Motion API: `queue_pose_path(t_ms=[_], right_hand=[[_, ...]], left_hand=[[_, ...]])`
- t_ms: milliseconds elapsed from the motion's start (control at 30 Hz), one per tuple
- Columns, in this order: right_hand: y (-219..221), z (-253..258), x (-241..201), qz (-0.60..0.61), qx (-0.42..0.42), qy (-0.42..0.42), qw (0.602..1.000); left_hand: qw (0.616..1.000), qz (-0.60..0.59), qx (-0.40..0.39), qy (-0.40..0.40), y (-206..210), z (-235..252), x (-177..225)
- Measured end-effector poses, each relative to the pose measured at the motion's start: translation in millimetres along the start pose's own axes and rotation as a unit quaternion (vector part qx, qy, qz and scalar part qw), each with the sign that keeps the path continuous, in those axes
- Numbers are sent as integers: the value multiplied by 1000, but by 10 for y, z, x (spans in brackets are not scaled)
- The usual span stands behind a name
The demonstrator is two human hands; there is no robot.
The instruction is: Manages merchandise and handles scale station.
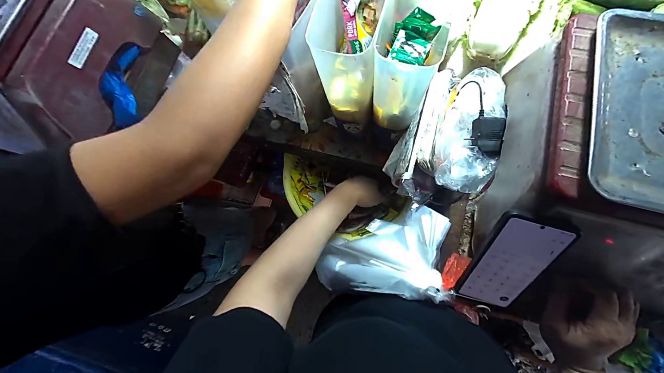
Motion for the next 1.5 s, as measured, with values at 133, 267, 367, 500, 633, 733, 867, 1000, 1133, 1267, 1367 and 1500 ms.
queue_pose_path(t_ms=[133,267,367,500,633,733,867,1000,1133,1267,1367,1500], right_hand=[[0,5,-15,5,-1,-2,1000],[-15,22,-33,4,-2,2,1000],[-9,28,-30,5,0,-4,1000],[-4,3,-13,6,1,-3,1000],[-1,7,-6,4,0,-6,1000],[1,23,-22,6,0,-7,1000],[-5,12,-17,7,3,-2,1000],[6,14,-19,2,1,-4,1000],[-9,28,-29,-1,-1,-8,1000],[4,22,-30,-1,-6,-10,1000],[-1,21,-33,-4,-3,-13,1000],[5,22,-36,-1,-5,-8,1000]], left_hand=[[997,-9,76,-8,76,-7,-85],[991,-10,118,-60,150,-13,67],[986,-26,153,-53,207,20,141],[990,-78,121,-5,199,81,88],[996,-57,74,-9,104,-63,244],[993,-55,107,-21,107,-162,444],[980,-145,133,26,256,-229,443],[948,-284,107,90,231,-193,153],[954,-267,32,134,196,-85,-169],[961,-198,-55,183,119,-108,-295],[977,-113,-92,157,73,-89,-329],[986,-100,-26,132,6,-37,-254]])
Point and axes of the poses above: each hand's wrist, its own z-axis towards the middle knuckle, its own y-axis out of the palm, x = y × z, the point moved 4 cm from there along z, towards the middle knuckle, and after that the axes turned 6 degrees about -y, right-handed, at the moved point
